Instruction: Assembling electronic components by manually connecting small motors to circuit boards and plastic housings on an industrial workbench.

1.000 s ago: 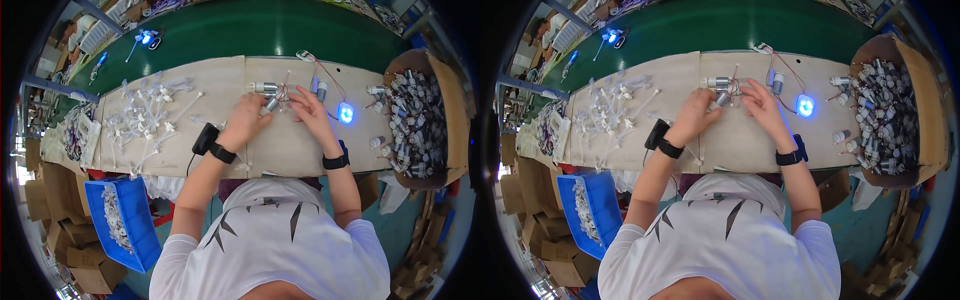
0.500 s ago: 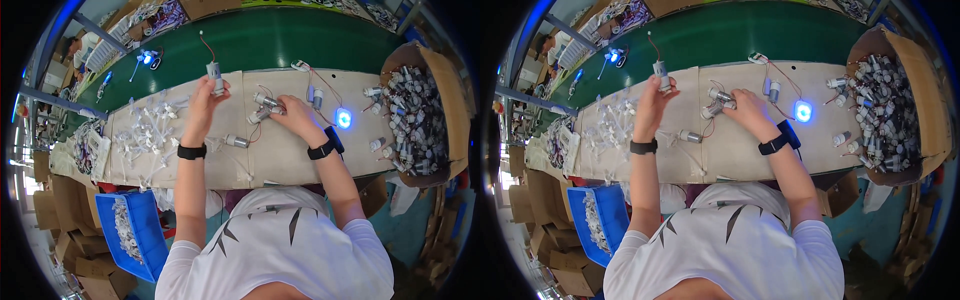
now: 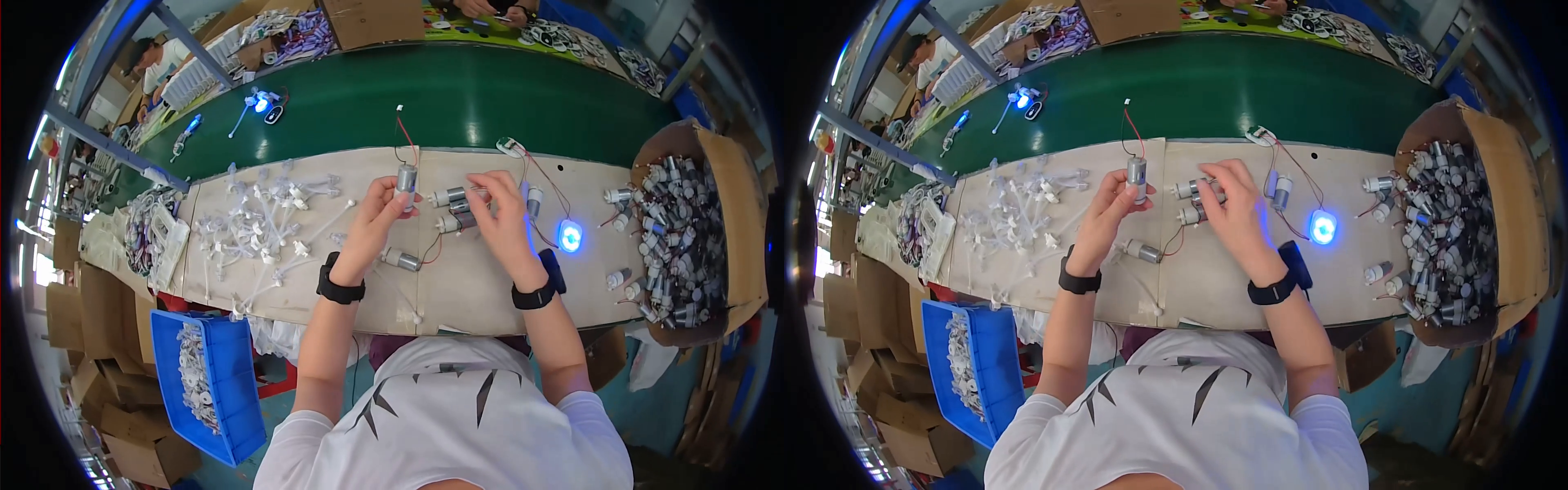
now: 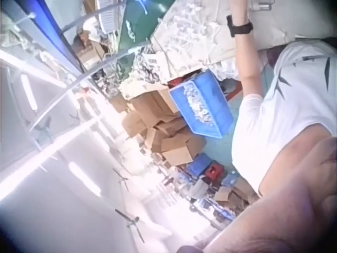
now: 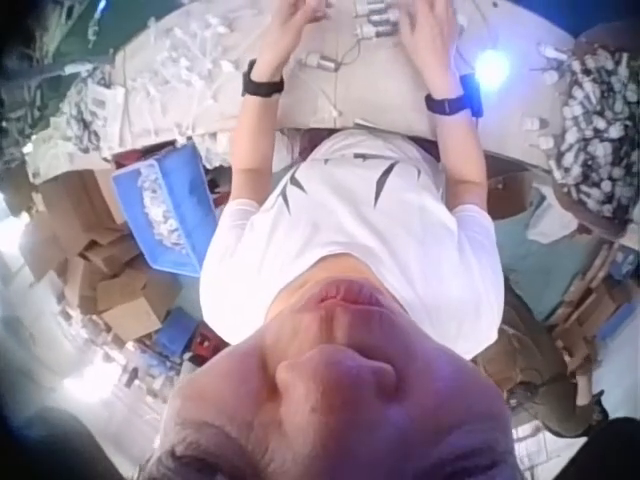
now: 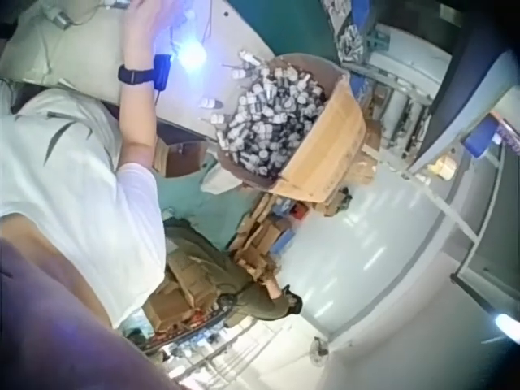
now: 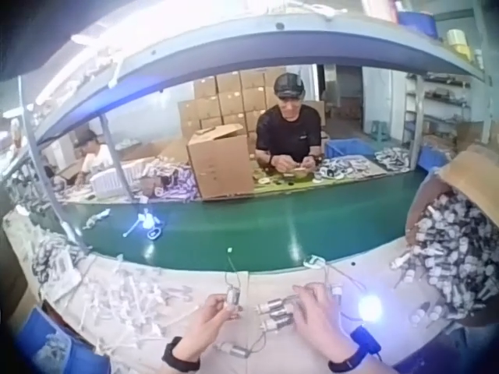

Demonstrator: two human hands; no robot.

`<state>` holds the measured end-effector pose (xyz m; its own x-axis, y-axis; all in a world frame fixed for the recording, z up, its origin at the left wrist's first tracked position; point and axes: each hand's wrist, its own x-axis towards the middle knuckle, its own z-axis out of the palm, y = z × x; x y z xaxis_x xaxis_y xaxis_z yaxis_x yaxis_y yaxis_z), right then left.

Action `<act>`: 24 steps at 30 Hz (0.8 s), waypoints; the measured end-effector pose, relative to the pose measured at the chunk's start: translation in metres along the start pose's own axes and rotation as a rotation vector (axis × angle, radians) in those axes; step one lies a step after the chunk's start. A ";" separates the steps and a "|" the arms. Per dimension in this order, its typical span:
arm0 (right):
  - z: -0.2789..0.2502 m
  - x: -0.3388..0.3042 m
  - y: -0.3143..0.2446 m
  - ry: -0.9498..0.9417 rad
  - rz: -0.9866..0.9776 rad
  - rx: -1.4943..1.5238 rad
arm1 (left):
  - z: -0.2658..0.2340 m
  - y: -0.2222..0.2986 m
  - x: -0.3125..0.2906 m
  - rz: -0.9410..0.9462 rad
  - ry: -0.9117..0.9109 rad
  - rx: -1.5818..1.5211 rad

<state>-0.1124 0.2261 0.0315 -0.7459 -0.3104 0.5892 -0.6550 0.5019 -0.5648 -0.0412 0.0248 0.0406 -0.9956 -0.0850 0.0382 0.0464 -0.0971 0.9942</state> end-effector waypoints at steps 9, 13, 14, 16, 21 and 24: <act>0.024 0.020 -0.037 -0.471 0.386 0.815 | 0.006 0.005 -0.022 0.017 0.037 -0.020; 0.022 0.011 -0.045 -0.438 0.703 1.242 | 0.012 -0.006 -0.026 0.216 0.220 -0.169; 0.020 0.005 -0.046 -0.397 0.796 1.399 | 0.012 -0.005 -0.027 0.220 0.227 -0.170; 0.009 0.000 -0.049 -0.451 0.853 1.401 | 0.014 -0.003 -0.031 0.282 0.196 -0.087; 0.012 -0.022 -0.030 -0.077 0.582 0.768 | 0.008 0.001 -0.042 0.303 0.248 0.069; 0.000 -0.012 -0.041 0.144 -0.180 0.029 | 0.003 0.007 -0.047 0.166 0.132 0.249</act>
<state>-0.0765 0.2091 0.0482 -0.5928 -0.2732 0.7576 -0.7811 0.4242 -0.4582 0.0058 0.0314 0.0460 -0.9563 -0.2087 0.2048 0.1700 0.1733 0.9701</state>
